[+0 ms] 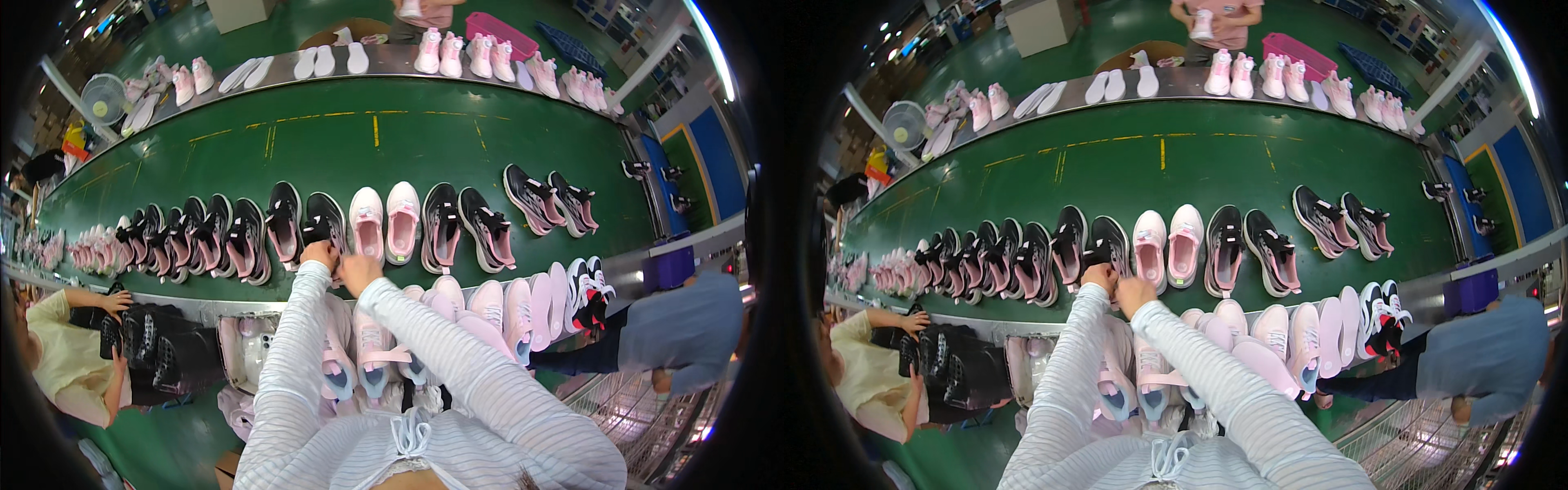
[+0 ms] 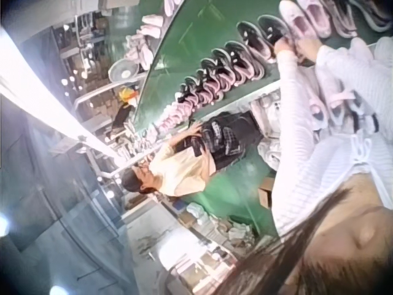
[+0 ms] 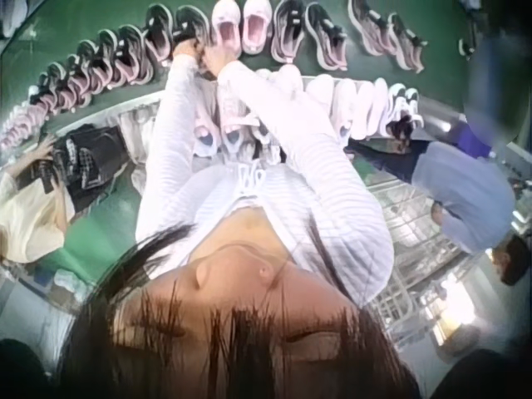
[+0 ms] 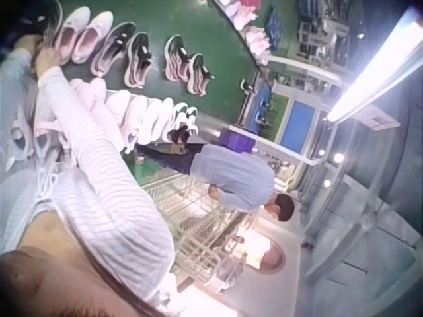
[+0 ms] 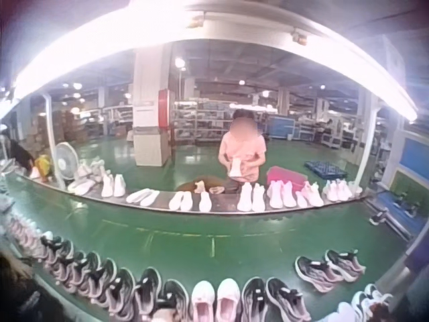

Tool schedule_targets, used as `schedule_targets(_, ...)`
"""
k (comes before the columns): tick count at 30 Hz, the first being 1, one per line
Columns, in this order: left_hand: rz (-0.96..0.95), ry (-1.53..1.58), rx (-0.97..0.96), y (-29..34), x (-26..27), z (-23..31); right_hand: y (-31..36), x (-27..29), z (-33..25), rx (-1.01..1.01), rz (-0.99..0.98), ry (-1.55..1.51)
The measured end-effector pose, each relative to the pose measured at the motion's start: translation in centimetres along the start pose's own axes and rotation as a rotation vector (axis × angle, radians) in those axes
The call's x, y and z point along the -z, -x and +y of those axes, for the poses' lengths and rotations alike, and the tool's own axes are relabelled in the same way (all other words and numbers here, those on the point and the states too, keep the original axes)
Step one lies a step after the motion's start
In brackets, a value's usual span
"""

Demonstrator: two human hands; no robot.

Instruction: The person inserts pink insoles into black and pink sneakers on a factory assembly line. They repeatedly pick up insoles, place them into shoes, and adjust the shoes on the table while other workers handle nearby items.

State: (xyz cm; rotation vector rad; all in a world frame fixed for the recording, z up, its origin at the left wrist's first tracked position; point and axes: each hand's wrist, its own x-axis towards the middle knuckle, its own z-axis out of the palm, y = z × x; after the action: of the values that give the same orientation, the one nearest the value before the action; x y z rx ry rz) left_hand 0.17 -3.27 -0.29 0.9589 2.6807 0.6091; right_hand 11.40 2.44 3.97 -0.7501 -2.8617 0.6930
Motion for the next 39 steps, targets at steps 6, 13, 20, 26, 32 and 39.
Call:
schedule_targets(6, 0.332, 0.754, 0.13, 5.3, 6.7, -1.4, -5.7, 3.3, 5.8, 0.06, 0.176, 0.184)
schedule_targets(13, 0.424, 0.785, 0.315, 16.3, 11.2, -5.5, -9.3, 2.1, 9.1, 0.024, -0.087, 0.074)
schedule_targets(20, 0.136, -0.229, 0.448, 22.4, 8.7, -11.1, -8.7, 5.4, 9.3, 0.099, -0.188, -0.161)
schedule_targets(26, -0.194, 1.377, 0.061, 10.0, 5.0, 8.1, -5.1, 9.9, 14.9, 0.052, 0.026, 0.111)
schedule_targets(32, -0.223, 0.977, 0.25, -3.8, -11.9, 10.3, -6.1, 6.3, 14.9, -0.031, -0.085, -0.11)
schedule_targets(39, 0.02, 1.528, 0.477, -4.3, -11.5, 14.1, -6.5, 6.5, 16.7, -0.082, -0.14, -0.192)
